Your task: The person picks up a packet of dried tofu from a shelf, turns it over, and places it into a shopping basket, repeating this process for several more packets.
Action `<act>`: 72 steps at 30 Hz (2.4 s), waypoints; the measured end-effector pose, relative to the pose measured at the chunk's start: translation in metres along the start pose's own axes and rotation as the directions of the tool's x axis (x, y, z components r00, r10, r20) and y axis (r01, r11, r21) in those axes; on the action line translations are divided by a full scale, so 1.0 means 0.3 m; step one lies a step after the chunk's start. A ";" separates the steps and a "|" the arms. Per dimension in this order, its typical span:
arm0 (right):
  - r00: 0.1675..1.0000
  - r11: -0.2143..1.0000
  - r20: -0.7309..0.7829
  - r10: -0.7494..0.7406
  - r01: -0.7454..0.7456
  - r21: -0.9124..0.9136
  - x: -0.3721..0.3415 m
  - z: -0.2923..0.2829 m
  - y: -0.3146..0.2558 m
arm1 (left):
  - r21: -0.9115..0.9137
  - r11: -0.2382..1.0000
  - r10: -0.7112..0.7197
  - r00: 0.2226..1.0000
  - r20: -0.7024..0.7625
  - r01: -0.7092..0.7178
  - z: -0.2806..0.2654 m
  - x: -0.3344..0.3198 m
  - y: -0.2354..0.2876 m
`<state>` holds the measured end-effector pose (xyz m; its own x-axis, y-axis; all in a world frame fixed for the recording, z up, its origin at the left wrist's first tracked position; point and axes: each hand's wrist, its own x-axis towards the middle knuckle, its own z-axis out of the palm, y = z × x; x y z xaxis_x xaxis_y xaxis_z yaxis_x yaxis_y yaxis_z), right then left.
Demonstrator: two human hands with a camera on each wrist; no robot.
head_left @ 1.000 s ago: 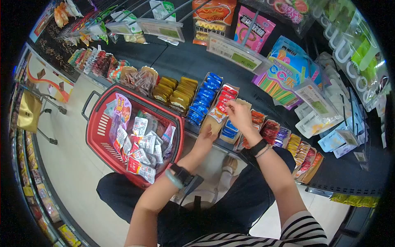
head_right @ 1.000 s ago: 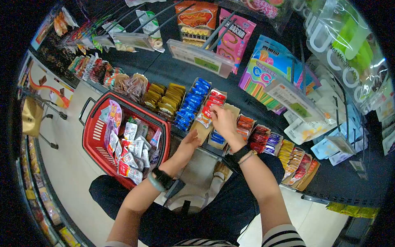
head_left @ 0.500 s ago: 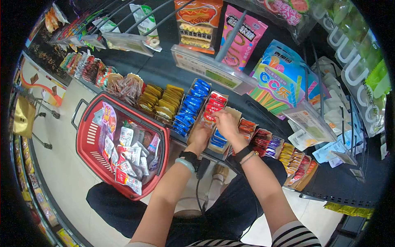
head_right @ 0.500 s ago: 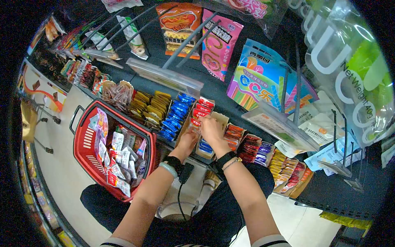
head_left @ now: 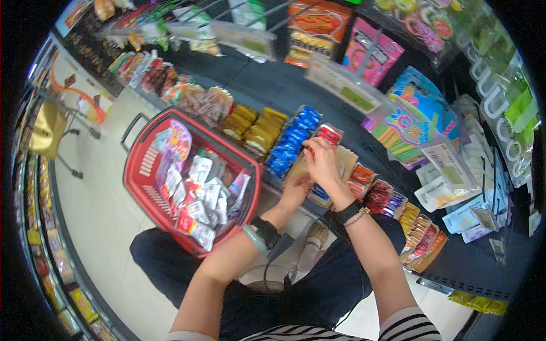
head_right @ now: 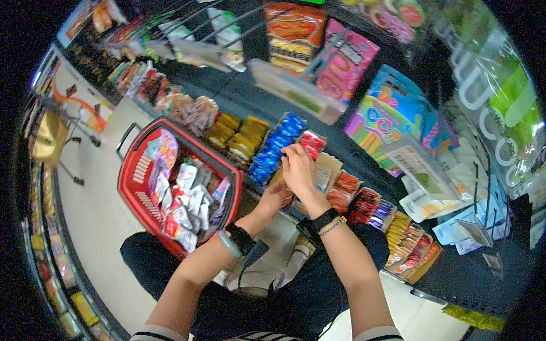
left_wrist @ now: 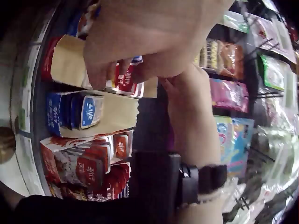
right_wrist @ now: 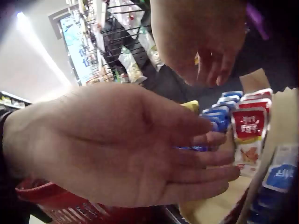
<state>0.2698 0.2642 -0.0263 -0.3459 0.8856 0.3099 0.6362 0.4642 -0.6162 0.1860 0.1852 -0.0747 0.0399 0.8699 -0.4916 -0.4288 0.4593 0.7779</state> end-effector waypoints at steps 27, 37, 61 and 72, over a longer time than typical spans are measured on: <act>0.959 0.462 0.256 0.120 -0.282 0.841 -0.033 0.347 -0.555 | 0.615 0.732 0.629 0.641 -0.441 -0.295 -0.676 -0.530 0.472; 0.884 0.297 0.467 -0.024 -0.439 0.848 -0.075 0.181 -0.586 | -0.152 0.869 0.392 0.843 -0.368 -0.470 -0.525 -0.556 0.560; 0.913 0.548 0.408 -0.018 -0.332 0.768 -0.038 0.109 -0.517 | 0.131 0.911 0.404 0.908 -0.108 -0.390 -0.421 -0.469 0.471; 0.849 0.507 0.528 0.002 -0.456 0.731 -0.045 0.128 -0.521 | 0.081 0.919 0.394 0.910 -0.132 -0.386 -0.436 -0.461 0.435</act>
<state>0.1485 0.1790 0.0379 -0.6569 0.7443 -0.1204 -0.0241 -0.1803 -0.9833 0.0064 0.1013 0.0436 -0.2515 0.9485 -0.1924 -0.3360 0.1009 0.9364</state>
